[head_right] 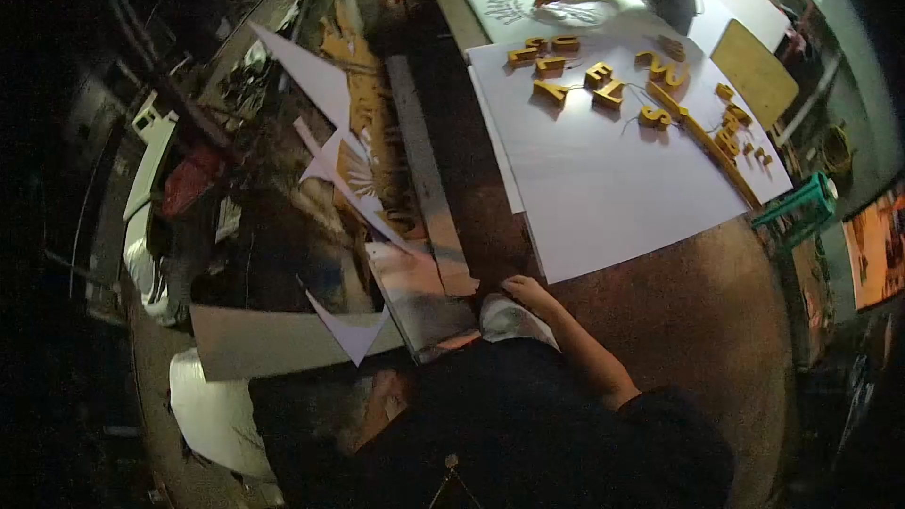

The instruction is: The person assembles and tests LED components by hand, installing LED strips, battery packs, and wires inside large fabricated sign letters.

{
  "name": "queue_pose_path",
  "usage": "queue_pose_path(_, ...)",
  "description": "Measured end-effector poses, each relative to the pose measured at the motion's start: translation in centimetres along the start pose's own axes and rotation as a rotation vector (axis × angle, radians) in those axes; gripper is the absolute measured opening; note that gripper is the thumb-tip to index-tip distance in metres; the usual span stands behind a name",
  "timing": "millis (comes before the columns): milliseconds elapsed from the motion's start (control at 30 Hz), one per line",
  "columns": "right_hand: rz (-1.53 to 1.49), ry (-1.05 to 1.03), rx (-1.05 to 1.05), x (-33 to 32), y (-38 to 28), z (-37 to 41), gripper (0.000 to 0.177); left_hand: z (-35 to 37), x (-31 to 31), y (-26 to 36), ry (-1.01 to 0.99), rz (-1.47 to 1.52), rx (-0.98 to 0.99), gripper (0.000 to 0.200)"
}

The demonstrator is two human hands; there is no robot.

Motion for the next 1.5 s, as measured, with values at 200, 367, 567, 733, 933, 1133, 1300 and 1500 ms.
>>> queue_pose_path(200,0.119,0.103,-0.37,-5.4,-10.8,-2.3,0.041,0.1,-13.0,-16.8,-0.047,-0.122,-0.044,0.051)
queue_pose_path(367,0.624,0.693,-0.371,-15.6,-14.2,-4.3,0.044,-3.1,-15.3,-13.0,-0.028,-0.158,-0.074,0.051)
queue_pose_path(567,0.803,0.689,0.261,-23.8,-12.7,-9.5,0.069,-10.2,-12.2,0.8,0.026,-0.226,-0.089,0.051)
queue_pose_path(733,0.791,0.795,0.35,-25.7,-11.6,-9.5,0.081,-13.6,-11.6,8.4,0.045,-0.322,-0.176,0.051)
queue_pose_path(933,0.822,0.896,0.348,-25.3,-13.1,-8.8,0.092,-27.4,-16.8,29.8,0.053,-0.645,0.004,0.041)
queue_pose_path(1133,0.793,0.852,0.451,-25.9,-13.1,-9.5,0.091,-25.2,-10.2,55.3,0.134,-0.652,0.51,0.034)
queue_pose_path(1300,0.714,0.839,0.474,-26.3,-13.7,-9.5,0.085,-29.6,-4.4,59.2,0.045,-0.874,0.488,0.025)
queue_pose_path(1500,0.629,0.858,0.486,-26.9,-13.6,-9.7,0.083,-35.1,-2.4,59.2,-0.18,-1.264,-0.002,0.045)
Point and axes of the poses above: each hand's wrist, its own z-axis away from the middle knuckle, its own x-axis out of the palm, y = z × x, the point moved 9 cm from there along -z, towards the middle knuckle, and after that the axes turned 7 degrees about -y, right-handed, at the moved point
